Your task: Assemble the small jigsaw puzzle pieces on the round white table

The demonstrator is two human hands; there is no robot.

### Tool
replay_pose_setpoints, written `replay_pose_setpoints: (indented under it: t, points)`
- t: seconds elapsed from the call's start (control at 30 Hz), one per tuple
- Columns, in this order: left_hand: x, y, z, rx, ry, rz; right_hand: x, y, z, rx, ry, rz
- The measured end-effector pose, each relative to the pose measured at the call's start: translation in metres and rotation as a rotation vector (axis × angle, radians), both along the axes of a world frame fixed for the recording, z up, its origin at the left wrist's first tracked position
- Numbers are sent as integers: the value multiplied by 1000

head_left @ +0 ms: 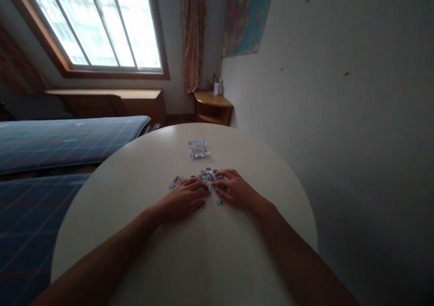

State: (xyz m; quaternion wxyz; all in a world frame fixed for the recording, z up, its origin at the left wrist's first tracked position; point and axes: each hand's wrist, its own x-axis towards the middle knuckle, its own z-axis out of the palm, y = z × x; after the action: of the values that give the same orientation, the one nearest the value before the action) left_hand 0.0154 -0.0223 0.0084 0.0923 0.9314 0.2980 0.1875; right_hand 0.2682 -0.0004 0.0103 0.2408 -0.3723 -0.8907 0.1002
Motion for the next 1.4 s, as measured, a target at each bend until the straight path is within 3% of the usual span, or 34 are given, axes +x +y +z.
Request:
replay_pose_setpoints:
  t: [0.63, 1.07, 1.2, 1.4]
  points:
    - [-9, 1, 8, 22, -36, -11, -7, -3, -1, 9, 0, 9]
    - [-8, 0, 7, -86, -93, -87, -17, -8, -2, -11, 39, 109]
    - [-7, -1, 13, -115, -93, -118, -20, -7, -6, -14, 63, 165]
    - [-16, 0, 21, -100, -150, -62, -25, -11, 0, -29, 96, 157]
